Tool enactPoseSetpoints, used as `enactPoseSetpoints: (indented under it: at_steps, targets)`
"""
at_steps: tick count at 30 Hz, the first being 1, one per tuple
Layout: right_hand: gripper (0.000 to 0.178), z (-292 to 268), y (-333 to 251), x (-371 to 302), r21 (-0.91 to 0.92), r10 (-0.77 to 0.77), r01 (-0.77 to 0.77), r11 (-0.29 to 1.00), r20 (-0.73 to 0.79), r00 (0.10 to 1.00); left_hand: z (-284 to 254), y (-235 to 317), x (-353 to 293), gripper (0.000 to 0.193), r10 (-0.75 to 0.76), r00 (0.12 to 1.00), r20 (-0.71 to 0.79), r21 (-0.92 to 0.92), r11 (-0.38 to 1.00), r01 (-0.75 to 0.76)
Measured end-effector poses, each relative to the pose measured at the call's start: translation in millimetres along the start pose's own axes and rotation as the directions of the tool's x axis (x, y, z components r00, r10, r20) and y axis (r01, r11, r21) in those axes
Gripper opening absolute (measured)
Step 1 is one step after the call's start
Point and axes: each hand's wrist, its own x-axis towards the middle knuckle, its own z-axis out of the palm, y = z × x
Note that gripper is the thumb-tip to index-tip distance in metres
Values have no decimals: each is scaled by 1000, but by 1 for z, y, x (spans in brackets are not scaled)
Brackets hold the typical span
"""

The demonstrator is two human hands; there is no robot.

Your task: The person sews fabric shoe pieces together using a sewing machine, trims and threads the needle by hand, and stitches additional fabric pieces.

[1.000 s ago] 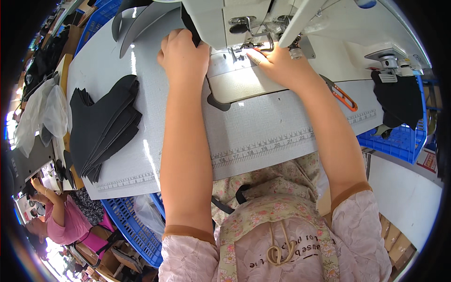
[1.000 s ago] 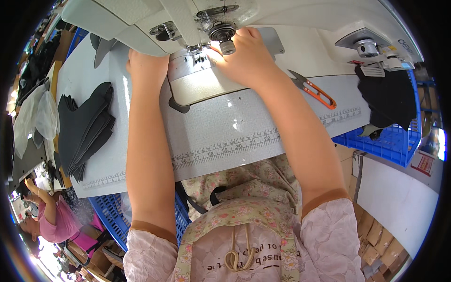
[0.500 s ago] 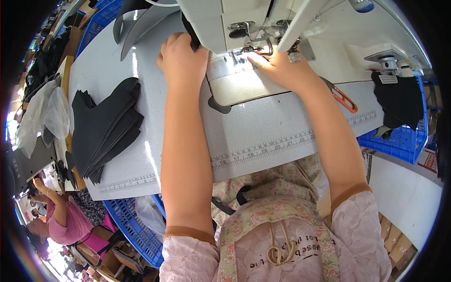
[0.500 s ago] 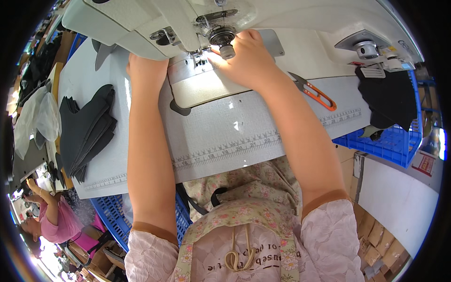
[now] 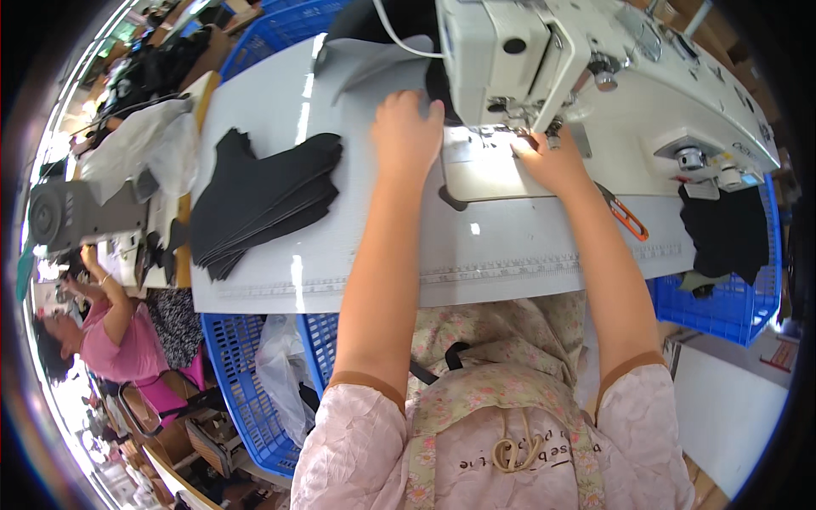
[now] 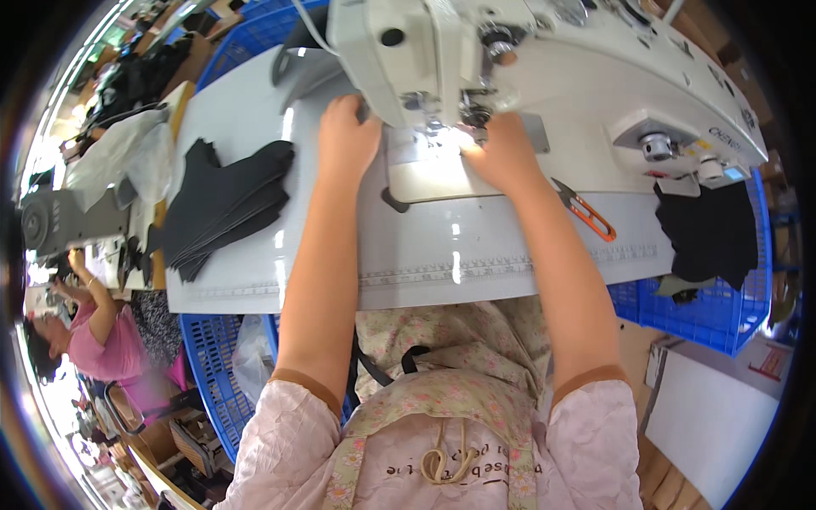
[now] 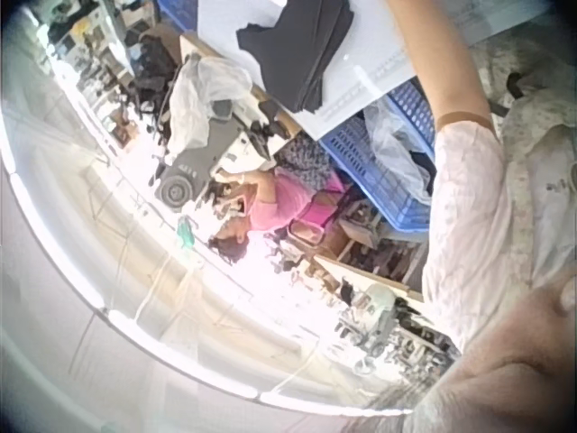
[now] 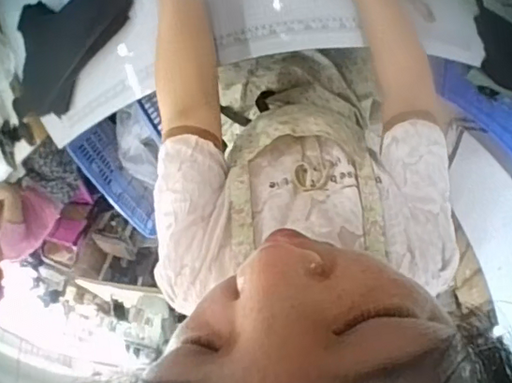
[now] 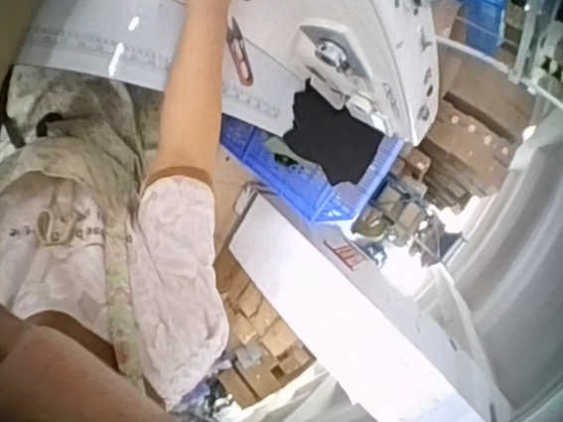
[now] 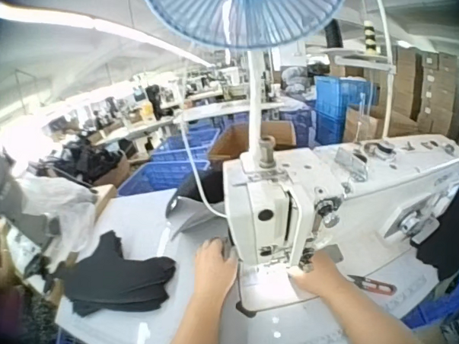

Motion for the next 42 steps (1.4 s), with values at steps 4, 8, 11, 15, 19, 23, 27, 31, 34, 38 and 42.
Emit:
enactPoseSetpoints:
  at_steps: [4,8,11,15,19,23,27,31,34,38,42]
  targets:
    - [27,-32,14,-14,28,-94,91,995,120,988,-58,21,-23,23,31,995,98,-14,999,-30]
    - [29,-77,26,-91,-192,-367,340,921,-125,922,-129,-10,-62,22,79,996,-36,60,995,-76]
    - [36,-102,54,-126,-259,-174,134,956,-139,975,-165,-50,-79,26,126,982,-143,314,947,-76]
    - [36,-107,85,-141,-274,-179,129,953,-170,969,-200,-106,-71,36,125,987,-100,480,875,-63]
    - [41,-107,110,-134,-296,-200,119,948,-259,945,-206,-104,-54,41,-28,993,114,347,938,-13]
    - [42,-104,111,-133,-309,-208,111,945,-305,929,-220,-111,-49,37,4,979,206,383,920,-85]
    - [32,-134,95,-153,-223,-261,194,955,-334,906,-220,-117,-50,36,37,975,217,509,848,-146]
    - [29,-183,141,-159,-237,-76,-52,970,-498,864,-213,-121,-53,40,106,970,219,553,805,-213]
    - [36,-211,198,-161,-439,67,-344,830,-533,843,-211,-120,-51,47,125,967,221,536,813,-227]
    - [42,-224,238,-167,-352,194,-347,869,-403,894,-208,-113,-48,52,51,978,203,539,828,-155]
    - [47,-234,234,-166,-324,285,-367,872,-273,919,-212,-118,-52,52,35,979,199,549,824,-142]
